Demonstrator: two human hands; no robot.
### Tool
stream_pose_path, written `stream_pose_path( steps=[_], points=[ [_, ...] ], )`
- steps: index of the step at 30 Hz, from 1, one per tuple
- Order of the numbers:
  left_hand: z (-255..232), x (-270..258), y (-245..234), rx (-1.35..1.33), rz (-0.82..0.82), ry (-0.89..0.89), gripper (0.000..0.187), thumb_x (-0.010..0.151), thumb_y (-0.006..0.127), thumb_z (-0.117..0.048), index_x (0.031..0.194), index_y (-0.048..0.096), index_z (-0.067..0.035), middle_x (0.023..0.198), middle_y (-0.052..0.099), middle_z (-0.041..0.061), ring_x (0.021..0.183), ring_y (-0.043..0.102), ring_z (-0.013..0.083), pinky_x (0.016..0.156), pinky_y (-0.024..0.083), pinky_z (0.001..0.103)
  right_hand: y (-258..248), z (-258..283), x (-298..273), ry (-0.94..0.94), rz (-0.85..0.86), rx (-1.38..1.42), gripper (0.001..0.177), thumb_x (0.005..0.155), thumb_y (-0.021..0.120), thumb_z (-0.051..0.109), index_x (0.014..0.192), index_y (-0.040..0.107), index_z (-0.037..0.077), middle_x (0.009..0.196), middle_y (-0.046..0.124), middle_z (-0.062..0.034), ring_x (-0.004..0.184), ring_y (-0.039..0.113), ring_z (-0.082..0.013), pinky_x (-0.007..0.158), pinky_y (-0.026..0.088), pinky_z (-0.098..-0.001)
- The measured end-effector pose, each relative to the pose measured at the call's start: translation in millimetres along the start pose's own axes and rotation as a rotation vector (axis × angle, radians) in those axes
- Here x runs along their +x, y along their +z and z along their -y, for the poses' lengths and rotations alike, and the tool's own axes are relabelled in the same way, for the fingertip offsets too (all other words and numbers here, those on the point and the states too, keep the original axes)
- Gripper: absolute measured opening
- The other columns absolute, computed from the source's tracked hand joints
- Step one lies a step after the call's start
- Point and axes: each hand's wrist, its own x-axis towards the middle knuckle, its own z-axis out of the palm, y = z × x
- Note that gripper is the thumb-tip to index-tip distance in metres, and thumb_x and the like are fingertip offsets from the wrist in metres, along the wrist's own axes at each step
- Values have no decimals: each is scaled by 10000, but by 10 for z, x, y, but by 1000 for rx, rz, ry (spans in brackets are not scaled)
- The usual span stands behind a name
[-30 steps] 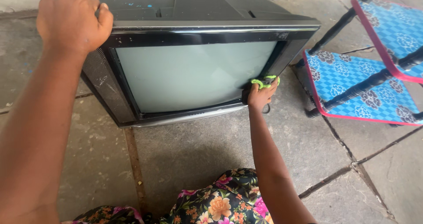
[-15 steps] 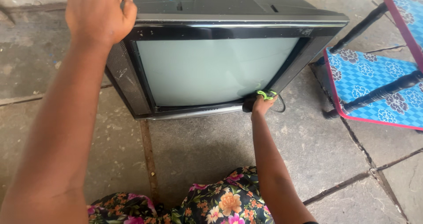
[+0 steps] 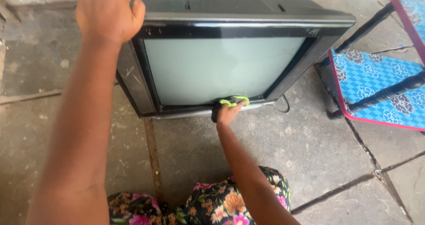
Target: The person sits on the floor and wipes the back and sides of a black CRT television with a green cloth. They then rotate the television to face forward and continue wiping the screen and front casing.
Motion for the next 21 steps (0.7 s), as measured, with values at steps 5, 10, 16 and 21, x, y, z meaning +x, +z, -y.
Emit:
stream_pose_path(
  steps=[5,10,16,21],
  points=[
    [52,-24,84,60,-1,55,355,929,621,-281,618,661,-114,792,654,68,691,634,265,541,507,393,-385,612,460,324,-55,484,986,806,391,-43,1614,-80,268,1598,219,-235,1271,518,-392,1099,505,-455],
    [61,-21,95,45,61,32,353,945,599,-270,644,671,-100,743,658,77,698,629,272,566,507,407,-641,978,1001,155,-67,494,931,873,435,-5,1659,-26,189,1565,395,-237,1162,572,-328,1011,522,-407],
    [42,-30,72,25,2,46,383,945,634,-281,611,657,-95,864,682,91,719,633,266,570,505,398,-733,1526,1073,-112,-127,376,940,782,476,27,1639,120,176,1603,352,-162,1176,598,-337,1000,547,-452],
    [51,-37,106,20,12,55,347,920,628,-271,624,654,-94,848,669,90,734,636,272,594,510,408,-918,2232,1439,-398,-272,-104,962,819,609,136,1665,152,179,1664,285,-226,1505,341,-419,1223,179,-597]
  ],
)
